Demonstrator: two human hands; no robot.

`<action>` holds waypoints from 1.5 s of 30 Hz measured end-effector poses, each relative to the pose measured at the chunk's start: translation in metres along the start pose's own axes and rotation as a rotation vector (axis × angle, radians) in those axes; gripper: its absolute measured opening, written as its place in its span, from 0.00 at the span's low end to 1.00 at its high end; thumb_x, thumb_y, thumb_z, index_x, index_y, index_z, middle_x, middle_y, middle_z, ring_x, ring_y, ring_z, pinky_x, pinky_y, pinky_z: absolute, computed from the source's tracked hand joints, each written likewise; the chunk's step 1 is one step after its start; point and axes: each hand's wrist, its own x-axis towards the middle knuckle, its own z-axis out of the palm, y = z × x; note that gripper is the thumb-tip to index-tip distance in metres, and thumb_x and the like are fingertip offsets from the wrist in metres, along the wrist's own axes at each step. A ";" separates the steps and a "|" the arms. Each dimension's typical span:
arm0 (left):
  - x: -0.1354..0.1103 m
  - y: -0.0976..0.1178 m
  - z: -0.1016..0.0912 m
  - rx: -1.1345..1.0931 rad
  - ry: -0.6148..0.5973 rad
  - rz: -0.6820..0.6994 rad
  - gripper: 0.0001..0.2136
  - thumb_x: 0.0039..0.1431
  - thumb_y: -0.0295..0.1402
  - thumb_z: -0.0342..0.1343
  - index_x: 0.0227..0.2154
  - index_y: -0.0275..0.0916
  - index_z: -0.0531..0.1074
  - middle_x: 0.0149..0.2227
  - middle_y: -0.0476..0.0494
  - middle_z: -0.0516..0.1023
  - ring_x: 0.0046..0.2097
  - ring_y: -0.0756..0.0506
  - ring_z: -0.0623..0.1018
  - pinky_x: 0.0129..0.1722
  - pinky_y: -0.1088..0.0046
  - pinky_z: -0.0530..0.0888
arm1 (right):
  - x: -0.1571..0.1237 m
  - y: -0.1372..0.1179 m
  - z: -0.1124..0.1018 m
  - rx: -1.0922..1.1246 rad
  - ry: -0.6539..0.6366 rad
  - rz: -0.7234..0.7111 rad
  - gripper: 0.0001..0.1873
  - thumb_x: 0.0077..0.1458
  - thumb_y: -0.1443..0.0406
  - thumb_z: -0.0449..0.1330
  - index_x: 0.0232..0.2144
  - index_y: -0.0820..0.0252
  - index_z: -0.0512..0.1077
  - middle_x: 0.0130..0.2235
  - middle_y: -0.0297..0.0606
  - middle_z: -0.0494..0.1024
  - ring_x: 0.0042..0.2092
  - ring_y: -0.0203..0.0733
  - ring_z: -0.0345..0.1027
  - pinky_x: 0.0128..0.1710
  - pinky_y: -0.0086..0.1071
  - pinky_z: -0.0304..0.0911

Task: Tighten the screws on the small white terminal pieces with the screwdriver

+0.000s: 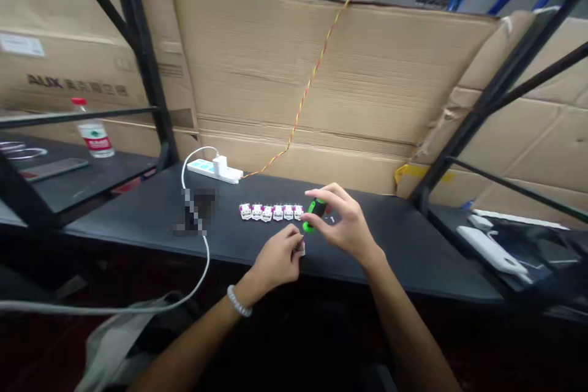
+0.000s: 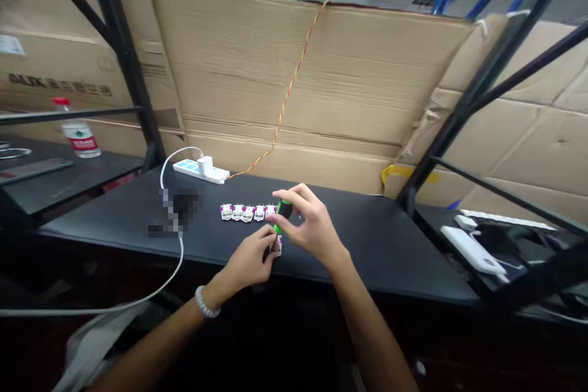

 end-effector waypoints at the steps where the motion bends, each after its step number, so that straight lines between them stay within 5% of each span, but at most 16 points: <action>1: 0.000 0.000 0.000 0.001 0.000 0.001 0.09 0.57 0.19 0.54 0.33 0.41 0.70 0.43 0.43 0.74 0.41 0.44 0.76 0.44 0.67 0.76 | 0.000 0.000 0.000 0.012 -0.025 0.003 0.21 0.63 0.60 0.67 0.58 0.52 0.75 0.47 0.43 0.78 0.41 0.44 0.74 0.44 0.41 0.75; 4: -0.001 0.000 0.000 -0.009 0.000 0.010 0.09 0.56 0.19 0.54 0.32 0.41 0.69 0.42 0.44 0.73 0.40 0.44 0.76 0.42 0.67 0.76 | -0.002 -0.001 -0.002 0.146 -0.113 0.005 0.28 0.69 0.65 0.58 0.69 0.50 0.65 0.59 0.47 0.75 0.55 0.49 0.75 0.57 0.47 0.73; 10: 0.000 0.000 0.000 -0.018 0.001 0.014 0.09 0.56 0.18 0.53 0.32 0.41 0.69 0.42 0.44 0.73 0.40 0.44 0.76 0.43 0.67 0.75 | 0.001 -0.001 0.001 0.025 -0.053 0.024 0.18 0.65 0.64 0.64 0.57 0.51 0.76 0.44 0.40 0.79 0.38 0.41 0.73 0.43 0.38 0.75; 16: 0.000 -0.001 0.000 -0.021 -0.005 0.016 0.09 0.56 0.19 0.54 0.33 0.41 0.69 0.43 0.43 0.73 0.42 0.43 0.77 0.44 0.66 0.76 | -0.001 0.001 0.001 0.191 -0.156 0.056 0.32 0.67 0.67 0.58 0.71 0.50 0.62 0.57 0.45 0.78 0.55 0.47 0.76 0.54 0.43 0.76; 23: 0.001 0.000 0.000 -0.034 -0.010 0.007 0.10 0.56 0.17 0.53 0.33 0.41 0.70 0.43 0.43 0.74 0.41 0.44 0.77 0.44 0.67 0.75 | -0.008 0.009 -0.003 0.212 -0.097 0.095 0.26 0.67 0.66 0.62 0.66 0.50 0.70 0.51 0.42 0.81 0.49 0.45 0.78 0.50 0.42 0.78; 27: 0.002 0.000 -0.002 -0.054 -0.029 -0.007 0.09 0.57 0.18 0.54 0.34 0.40 0.71 0.43 0.44 0.75 0.41 0.44 0.78 0.44 0.68 0.75 | -0.019 0.018 -0.014 0.299 0.021 0.150 0.26 0.65 0.65 0.66 0.63 0.49 0.73 0.50 0.40 0.82 0.48 0.44 0.81 0.50 0.41 0.80; 32: 0.005 -0.002 -0.015 -0.148 -0.060 -0.022 0.06 0.60 0.22 0.57 0.34 0.40 0.74 0.43 0.44 0.77 0.44 0.44 0.79 0.50 0.68 0.76 | -0.043 0.041 -0.044 0.360 0.430 0.225 0.24 0.61 0.64 0.70 0.59 0.50 0.76 0.46 0.39 0.83 0.42 0.44 0.84 0.45 0.39 0.81; 38: 0.063 0.004 -0.022 0.072 -0.098 -0.047 0.09 0.67 0.24 0.55 0.39 0.39 0.81 0.45 0.42 0.82 0.49 0.43 0.81 0.55 0.68 0.76 | -0.075 0.067 -0.070 0.358 0.702 0.308 0.23 0.58 0.61 0.72 0.55 0.53 0.78 0.43 0.38 0.83 0.40 0.44 0.84 0.44 0.38 0.80; 45: 0.149 -0.014 0.017 0.315 -0.352 -0.209 0.07 0.58 0.21 0.65 0.37 0.36 0.84 0.41 0.37 0.86 0.47 0.40 0.84 0.52 0.65 0.79 | -0.087 0.071 -0.081 0.330 0.731 0.307 0.22 0.58 0.62 0.73 0.54 0.54 0.78 0.43 0.38 0.83 0.40 0.44 0.84 0.44 0.38 0.80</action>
